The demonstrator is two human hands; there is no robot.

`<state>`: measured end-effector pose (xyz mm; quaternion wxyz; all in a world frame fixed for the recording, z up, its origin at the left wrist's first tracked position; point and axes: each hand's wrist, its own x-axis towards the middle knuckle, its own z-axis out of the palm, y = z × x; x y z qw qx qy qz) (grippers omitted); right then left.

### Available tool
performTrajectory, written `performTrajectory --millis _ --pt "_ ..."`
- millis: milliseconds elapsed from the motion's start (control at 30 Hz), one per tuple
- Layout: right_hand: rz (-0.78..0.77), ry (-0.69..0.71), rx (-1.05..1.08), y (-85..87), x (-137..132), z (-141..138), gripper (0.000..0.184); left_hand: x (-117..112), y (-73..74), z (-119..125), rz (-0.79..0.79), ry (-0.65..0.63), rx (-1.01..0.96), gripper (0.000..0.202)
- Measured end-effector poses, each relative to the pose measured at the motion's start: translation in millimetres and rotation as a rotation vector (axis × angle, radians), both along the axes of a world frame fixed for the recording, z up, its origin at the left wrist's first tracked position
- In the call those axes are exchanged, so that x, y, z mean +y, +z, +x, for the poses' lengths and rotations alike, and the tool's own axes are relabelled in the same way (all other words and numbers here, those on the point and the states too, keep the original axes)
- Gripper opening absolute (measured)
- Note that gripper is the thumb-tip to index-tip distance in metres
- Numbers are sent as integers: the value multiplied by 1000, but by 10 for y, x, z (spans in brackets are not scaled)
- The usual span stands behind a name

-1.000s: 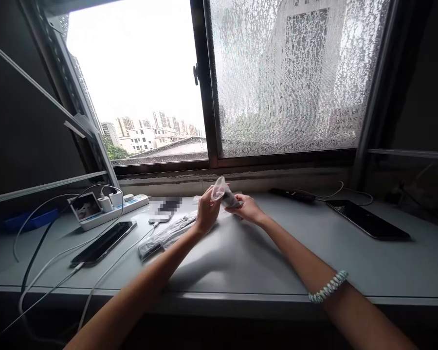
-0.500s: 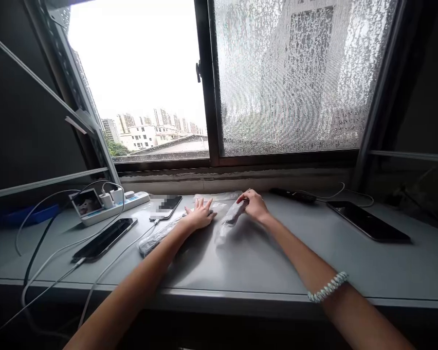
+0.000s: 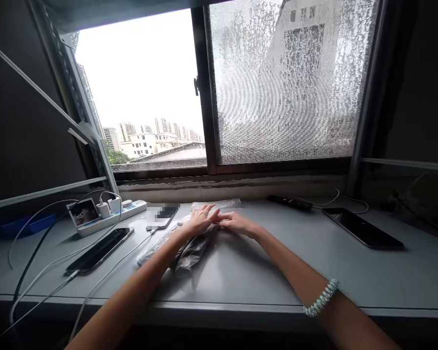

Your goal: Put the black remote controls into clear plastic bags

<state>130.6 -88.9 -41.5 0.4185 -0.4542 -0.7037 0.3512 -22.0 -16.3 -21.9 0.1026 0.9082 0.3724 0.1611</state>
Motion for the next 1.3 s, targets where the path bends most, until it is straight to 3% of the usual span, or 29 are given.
performTrajectory --millis 67,267,433,600,800,967,1133,1300 --pt "60 -80 -74 -9 25 17 28 -39 -11 23 -17 -57 32 63" --pt "100 -679 -460 -1 38 339 25 -72 -15 34 32 -116 167 70" --pt "-12 -960 -570 -29 27 714 30 -53 8 44 43 -106 243 61" --pt "-101 -1179 -624 -94 20 1063 52 -60 24 44 75 -88 238 57" --pt "-163 -1287 -704 -189 -12 1449 64 -70 4 56 141 -98 179 47" --pt "-189 -1265 -774 -270 28 1526 59 -50 3 52 180 -132 145 43" --pt "-135 -1293 -754 -310 56 1522 49 -201 91 92 275 -337 -17 31" --pt "-76 -1328 -707 -334 57 1521 42 -777 216 363 275 -644 -51 30"
